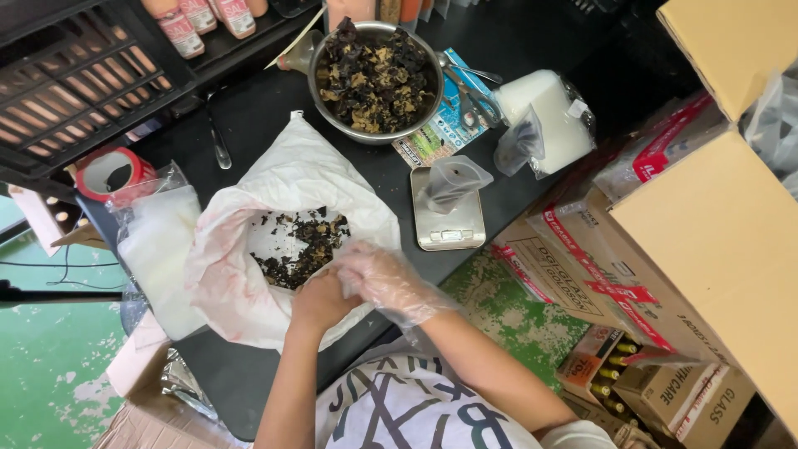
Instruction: The person scoops a dark, crumbly food substance from a large white bag into small clear plastic bags. They place each filled bag onto a digital scale to measure the weight, then set the weighed bags aside on the table.
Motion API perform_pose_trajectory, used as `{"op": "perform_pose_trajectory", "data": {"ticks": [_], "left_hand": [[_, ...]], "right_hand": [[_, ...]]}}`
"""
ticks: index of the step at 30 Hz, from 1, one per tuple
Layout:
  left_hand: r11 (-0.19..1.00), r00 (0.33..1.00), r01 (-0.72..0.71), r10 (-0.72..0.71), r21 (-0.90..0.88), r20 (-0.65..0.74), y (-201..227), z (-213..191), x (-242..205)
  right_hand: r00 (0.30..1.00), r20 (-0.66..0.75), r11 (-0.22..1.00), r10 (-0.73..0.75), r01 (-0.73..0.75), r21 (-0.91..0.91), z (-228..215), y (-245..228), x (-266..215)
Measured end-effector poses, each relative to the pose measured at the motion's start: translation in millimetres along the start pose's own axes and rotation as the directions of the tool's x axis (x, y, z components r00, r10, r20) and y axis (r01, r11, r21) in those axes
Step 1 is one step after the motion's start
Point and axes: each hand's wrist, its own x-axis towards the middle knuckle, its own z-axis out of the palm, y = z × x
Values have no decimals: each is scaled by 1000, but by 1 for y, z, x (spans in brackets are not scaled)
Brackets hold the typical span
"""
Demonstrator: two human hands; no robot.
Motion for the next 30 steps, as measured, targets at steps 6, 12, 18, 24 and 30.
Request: {"op": "perform_pose_trajectory", "data": {"ticks": [6,12,18,24,30], "left_hand": [[982,997,-69,61,-177,-51,14,-40,-42],[979,994,-80,65,-186,-83,38,-61,-54],[978,995,-70,54,-195,-86,41,-60,-47],[976,995,-54,35,-210,-95,41,-53,-37],[973,995,-68,51,-219,-80,39,-36,-18]], "right_hand": [[950,-293,989,102,-128,-69,-128,6,3],[983,-185,828,-19,-88,-554,-190,133,37],[889,-39,570,456,-325,-755,-177,71,68],[868,-97,553,486,-392,-735,-167,92,74],[816,-147,535,560,-491,-687,-173,60,72]]}}
